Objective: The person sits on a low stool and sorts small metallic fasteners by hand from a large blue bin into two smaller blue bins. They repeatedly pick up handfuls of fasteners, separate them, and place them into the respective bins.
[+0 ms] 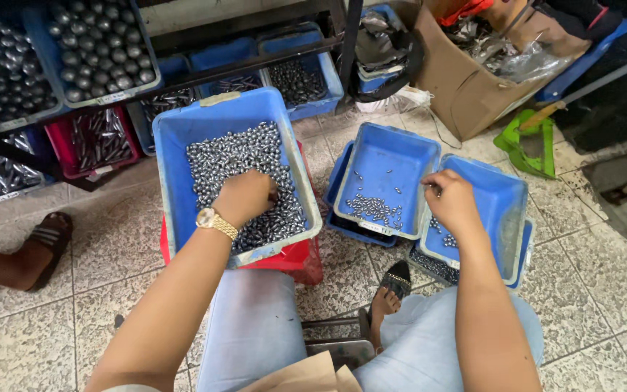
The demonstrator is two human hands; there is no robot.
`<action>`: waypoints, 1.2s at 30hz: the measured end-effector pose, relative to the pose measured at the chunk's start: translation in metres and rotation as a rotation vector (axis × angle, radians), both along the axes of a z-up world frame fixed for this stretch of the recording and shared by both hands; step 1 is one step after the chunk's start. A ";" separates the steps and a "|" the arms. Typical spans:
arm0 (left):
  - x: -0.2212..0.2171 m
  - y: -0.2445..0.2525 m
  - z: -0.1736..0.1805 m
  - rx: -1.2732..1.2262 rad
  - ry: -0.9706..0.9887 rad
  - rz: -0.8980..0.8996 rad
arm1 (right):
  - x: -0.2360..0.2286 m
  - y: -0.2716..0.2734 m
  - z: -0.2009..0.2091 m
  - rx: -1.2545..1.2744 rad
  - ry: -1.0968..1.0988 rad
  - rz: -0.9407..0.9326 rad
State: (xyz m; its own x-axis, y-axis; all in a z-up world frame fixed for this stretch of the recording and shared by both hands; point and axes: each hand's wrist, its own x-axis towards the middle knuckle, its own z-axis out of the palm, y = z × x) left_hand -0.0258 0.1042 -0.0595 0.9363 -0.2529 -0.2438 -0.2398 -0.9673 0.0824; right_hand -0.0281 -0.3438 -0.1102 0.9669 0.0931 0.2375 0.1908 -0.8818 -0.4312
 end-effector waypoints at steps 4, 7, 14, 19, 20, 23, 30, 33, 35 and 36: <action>0.000 -0.002 -0.025 0.025 -0.179 -0.059 | 0.001 0.004 -0.014 -0.022 0.066 -0.012; 0.007 -0.004 -0.047 0.047 -0.262 -0.089 | 0.001 0.011 -0.014 -0.020 0.110 0.007; -0.009 -0.020 0.036 -0.046 0.034 0.082 | 0.004 0.007 -0.003 -0.048 0.097 0.036; -0.019 -0.033 0.094 -0.410 -0.054 0.194 | -0.006 -0.016 0.022 -0.012 0.044 -0.064; -0.024 -0.045 0.101 -0.585 -0.205 0.208 | -0.008 -0.024 0.025 0.017 0.021 -0.097; -0.042 -0.108 0.117 -0.946 -0.307 0.182 | -0.014 -0.051 0.021 0.050 -0.030 -0.152; -0.009 -0.272 0.037 -1.457 0.308 0.139 | -0.053 -0.037 0.085 0.713 -0.036 0.059; 0.000 -0.323 0.019 -1.546 0.396 0.254 | -0.049 -0.050 0.076 0.746 -0.095 0.045; 0.005 -0.345 0.010 -1.595 0.452 0.270 | -0.053 -0.059 0.078 0.729 -0.119 0.020; 0.007 -0.354 0.005 -1.645 0.499 0.292 | -0.054 -0.063 0.079 0.714 -0.140 0.005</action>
